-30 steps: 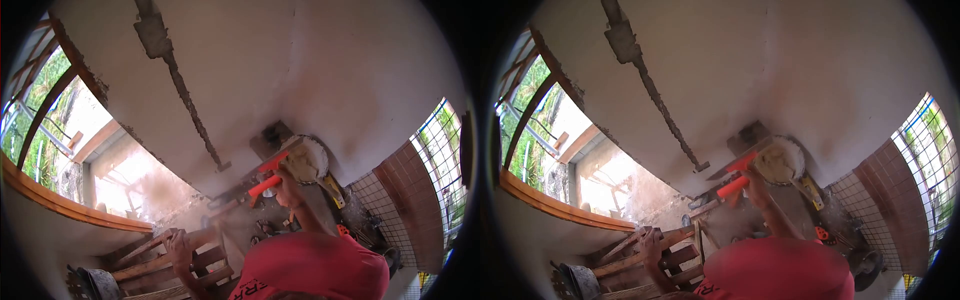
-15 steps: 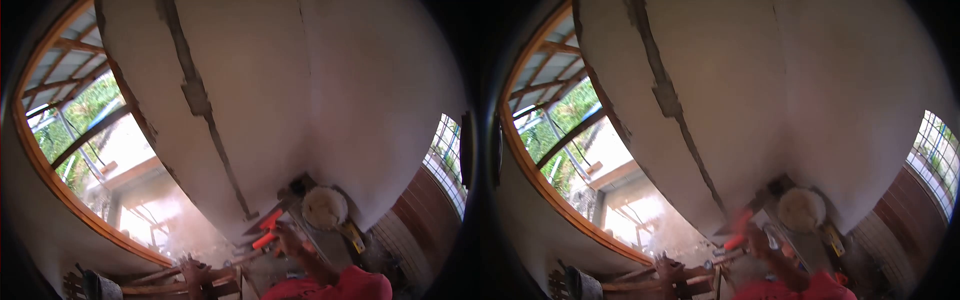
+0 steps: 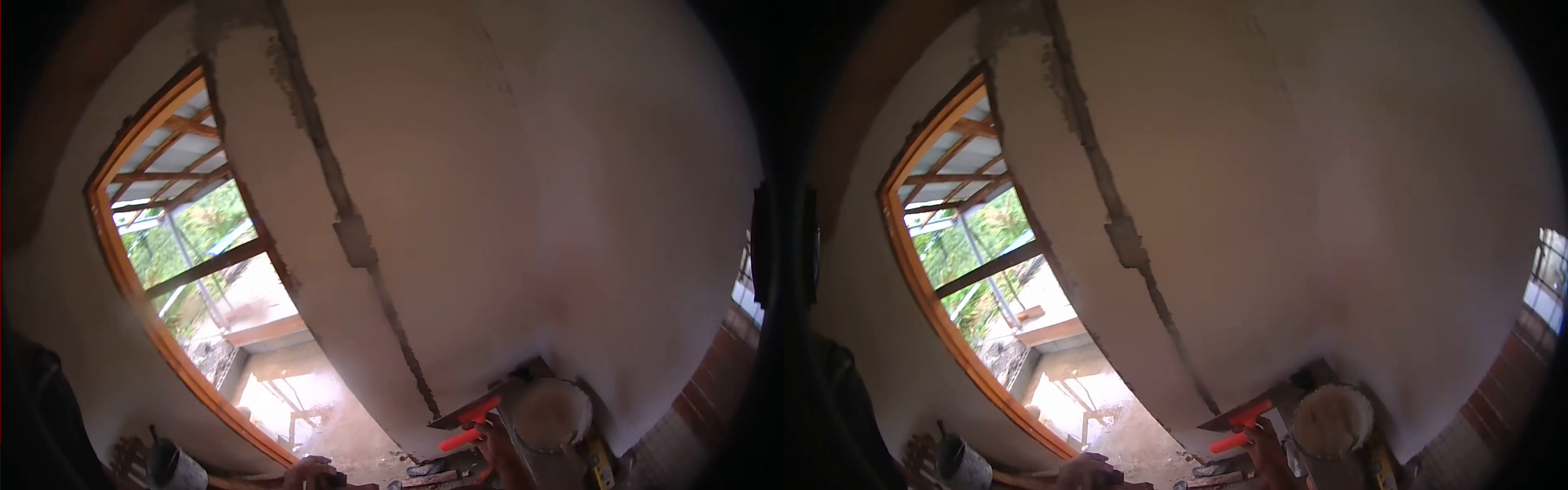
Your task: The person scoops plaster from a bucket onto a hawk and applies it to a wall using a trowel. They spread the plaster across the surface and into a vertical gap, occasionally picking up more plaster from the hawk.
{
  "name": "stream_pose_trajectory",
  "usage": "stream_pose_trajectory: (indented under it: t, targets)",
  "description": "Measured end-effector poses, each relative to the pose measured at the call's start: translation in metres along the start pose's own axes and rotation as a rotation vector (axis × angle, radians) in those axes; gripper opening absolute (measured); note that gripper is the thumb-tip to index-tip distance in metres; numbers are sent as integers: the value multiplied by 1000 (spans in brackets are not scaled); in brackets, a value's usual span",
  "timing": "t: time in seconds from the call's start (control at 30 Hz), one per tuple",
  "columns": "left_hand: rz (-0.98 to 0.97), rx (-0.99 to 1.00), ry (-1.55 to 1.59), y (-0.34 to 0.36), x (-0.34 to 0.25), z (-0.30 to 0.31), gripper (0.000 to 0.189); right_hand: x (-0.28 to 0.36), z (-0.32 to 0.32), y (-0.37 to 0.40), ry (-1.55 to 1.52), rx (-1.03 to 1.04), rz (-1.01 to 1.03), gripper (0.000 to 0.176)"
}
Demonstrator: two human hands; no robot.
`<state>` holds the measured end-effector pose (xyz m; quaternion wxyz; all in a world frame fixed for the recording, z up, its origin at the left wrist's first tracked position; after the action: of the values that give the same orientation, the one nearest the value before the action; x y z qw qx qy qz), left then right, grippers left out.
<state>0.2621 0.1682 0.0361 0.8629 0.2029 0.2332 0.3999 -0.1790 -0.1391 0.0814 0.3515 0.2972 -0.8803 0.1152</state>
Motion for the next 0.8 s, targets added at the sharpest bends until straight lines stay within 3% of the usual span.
stream_pose_trajectory:
  t: [0.2,0.3,0.4,0.53,0.63,0.8]
  targets:
    - [62,56,-15,8,16,-9,61,1,11,-13,-78,76,19,42]
    - [68,53,-6,9,15,-13,60,-7,12,-16,-62,43,8,35]
    - [46,7,14,7,7,-14,60,-22,14,-16,81,86,-70,46]
    - [-9,-100,38,2,-18,-2,59,-19,-6,-10,-31,114,-134,31]
    - [-55,-179,41,3,-40,9,59,3,-32,8,-70,83,-93,29]
    - [-140,-309,65,4,-82,16,58,-1,-23,-6,-17,102,-100,29]
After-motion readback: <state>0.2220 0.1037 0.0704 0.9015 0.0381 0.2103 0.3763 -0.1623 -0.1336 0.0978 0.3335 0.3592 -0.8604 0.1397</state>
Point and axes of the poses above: each hand's wrist, its own y-axis away from the middle knuckle, its own z-axis out of the back of the hand, x = y × z, the point moved 8 cm from there along -y, towards the middle knuckle, and after that the axes turned 10 degrees about x, right-handed, at the moved point
